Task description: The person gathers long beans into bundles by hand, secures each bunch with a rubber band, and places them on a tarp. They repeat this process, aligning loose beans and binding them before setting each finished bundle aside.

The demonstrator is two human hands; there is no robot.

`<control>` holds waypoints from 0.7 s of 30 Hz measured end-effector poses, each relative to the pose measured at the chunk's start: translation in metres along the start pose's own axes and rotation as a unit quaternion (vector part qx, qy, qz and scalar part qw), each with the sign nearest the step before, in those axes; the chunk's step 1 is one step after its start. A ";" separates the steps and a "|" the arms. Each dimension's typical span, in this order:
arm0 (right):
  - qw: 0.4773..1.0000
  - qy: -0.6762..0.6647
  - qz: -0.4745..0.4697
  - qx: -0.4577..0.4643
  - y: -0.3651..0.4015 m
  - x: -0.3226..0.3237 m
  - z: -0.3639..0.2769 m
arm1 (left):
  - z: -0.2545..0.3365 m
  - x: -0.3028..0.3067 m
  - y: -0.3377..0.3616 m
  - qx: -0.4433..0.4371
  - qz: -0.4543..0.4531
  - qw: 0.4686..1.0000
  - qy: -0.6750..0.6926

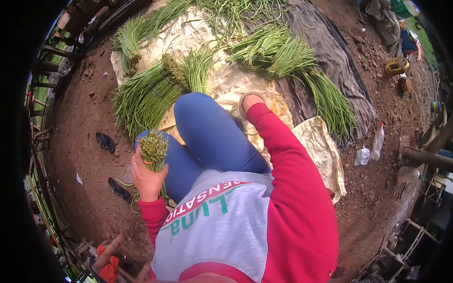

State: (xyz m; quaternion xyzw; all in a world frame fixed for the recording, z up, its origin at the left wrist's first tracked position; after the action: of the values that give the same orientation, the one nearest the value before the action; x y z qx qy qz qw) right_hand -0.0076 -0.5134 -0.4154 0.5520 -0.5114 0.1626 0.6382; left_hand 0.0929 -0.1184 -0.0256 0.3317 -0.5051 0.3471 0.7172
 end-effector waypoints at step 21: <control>0.739 -0.663 0.069 0.094 0.135 0.137 0.031 | -0.010 0.002 0.001 0.015 0.005 1.000 0.006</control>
State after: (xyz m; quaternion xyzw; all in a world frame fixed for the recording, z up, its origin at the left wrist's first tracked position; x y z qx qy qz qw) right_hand -0.0680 -0.5434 -0.2327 0.5406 -0.8241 -0.1543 0.0695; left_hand 0.0974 -0.1094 -0.0259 0.3374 -0.4973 0.3601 0.7136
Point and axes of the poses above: each hand's wrist, its own y-axis away from the middle knuckle, its own x-axis out of the back of the hand, z = x × y, the point moved 10 cm from there along -y, towards the middle knuckle, and after that the axes turned 11 degrees about -z, right-handed, at the moved point
